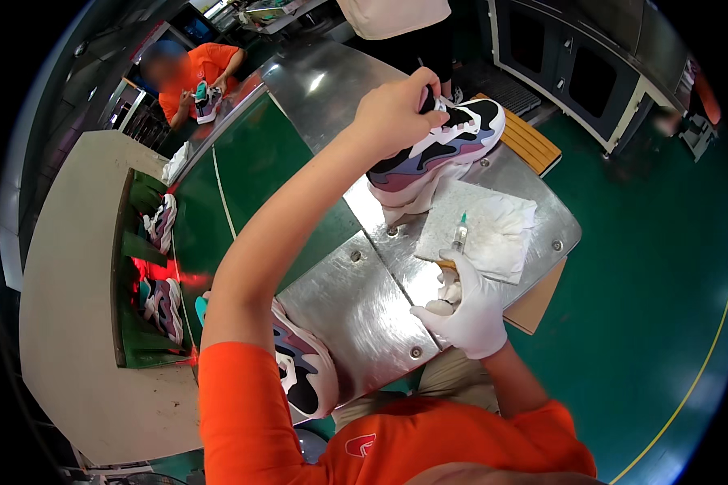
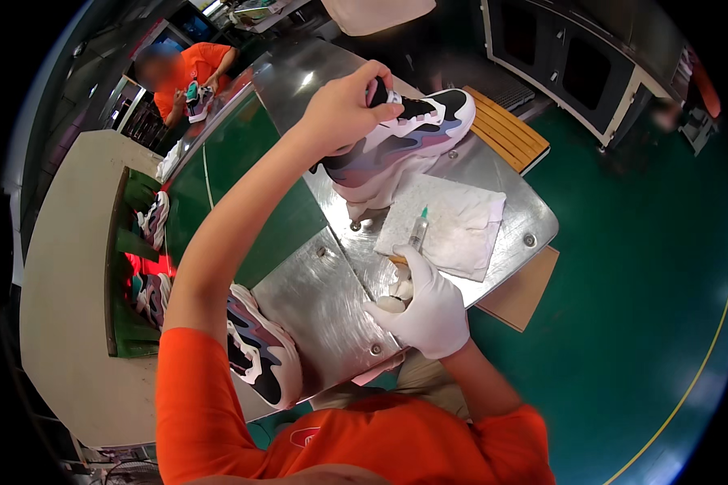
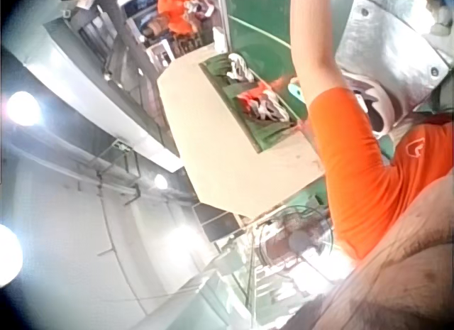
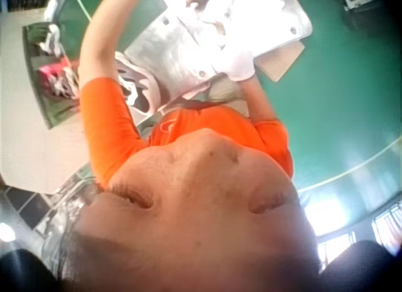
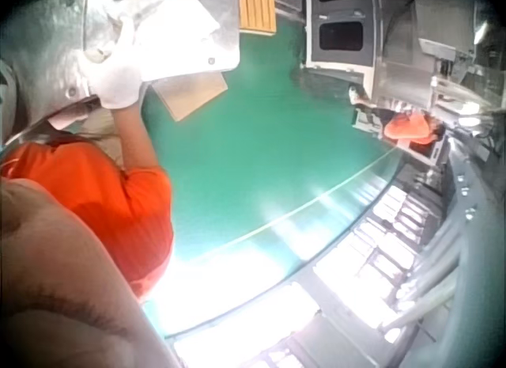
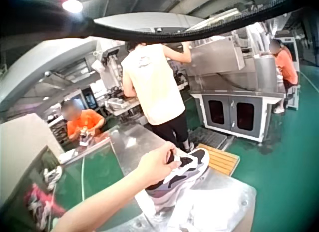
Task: The person uses a syringe to apply a clear liquid adhesive to the seams of a multi-colored sneaker. They hold the shoe with a teal shoe tree inside and rotate it to access different areas, including the toe box and side panels. The person works on multiple shoes sequentially on a metal table.
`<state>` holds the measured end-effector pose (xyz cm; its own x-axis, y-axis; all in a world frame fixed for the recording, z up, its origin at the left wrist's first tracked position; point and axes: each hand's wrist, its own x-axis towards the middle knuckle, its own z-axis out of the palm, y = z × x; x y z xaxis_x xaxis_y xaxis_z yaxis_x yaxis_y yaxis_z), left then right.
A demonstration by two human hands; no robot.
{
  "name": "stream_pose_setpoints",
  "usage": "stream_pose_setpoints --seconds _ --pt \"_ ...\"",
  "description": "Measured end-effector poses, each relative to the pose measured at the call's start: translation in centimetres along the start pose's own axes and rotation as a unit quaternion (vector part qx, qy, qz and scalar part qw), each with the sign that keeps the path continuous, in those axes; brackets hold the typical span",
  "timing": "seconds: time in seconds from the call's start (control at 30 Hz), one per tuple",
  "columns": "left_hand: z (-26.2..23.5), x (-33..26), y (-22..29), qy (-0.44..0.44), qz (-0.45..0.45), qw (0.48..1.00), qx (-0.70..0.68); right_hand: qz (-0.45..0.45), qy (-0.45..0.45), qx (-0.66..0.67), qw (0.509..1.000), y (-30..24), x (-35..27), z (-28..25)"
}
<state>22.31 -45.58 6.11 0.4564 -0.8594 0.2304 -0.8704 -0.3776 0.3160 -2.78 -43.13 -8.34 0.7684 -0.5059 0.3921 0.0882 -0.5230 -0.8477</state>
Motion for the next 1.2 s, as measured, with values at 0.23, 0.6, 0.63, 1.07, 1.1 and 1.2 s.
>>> stream_pose_setpoints --seconds 0.23,0.6,0.63,1.07,1.1,1.2 --pt "-0.5 0.0 0.2 -0.024 0.039 0.999 0.008 0.012 -0.005 0.006 1.000 0.3 0.0 0.6" --pt "-16.3 -24.2 1.0 -0.399 0.028 0.916 0.033 0.067 -0.050 0.035 0.996 -0.6 -1.0 -1.2" --pt "-17.7 -27.4 0.8 -0.444 -0.008 0.895 0.048 0.080 -0.053 0.047 0.994 -0.9 -1.3 -1.4" --pt "-14.6 -40.5 -4.8 -0.076 0.191 0.901 0.383 0.187 -0.171 0.088 0.963 -6.8 0.8 -2.4" --pt "-14.1 -41.0 -3.7 -0.059 0.169 0.911 0.371 0.193 -0.173 0.095 0.961 -7.0 0.9 -2.7" --pt "-11.1 -42.5 -1.2 0.063 0.139 0.938 0.312 0.205 -0.170 0.065 0.962 -5.9 1.9 -3.2"
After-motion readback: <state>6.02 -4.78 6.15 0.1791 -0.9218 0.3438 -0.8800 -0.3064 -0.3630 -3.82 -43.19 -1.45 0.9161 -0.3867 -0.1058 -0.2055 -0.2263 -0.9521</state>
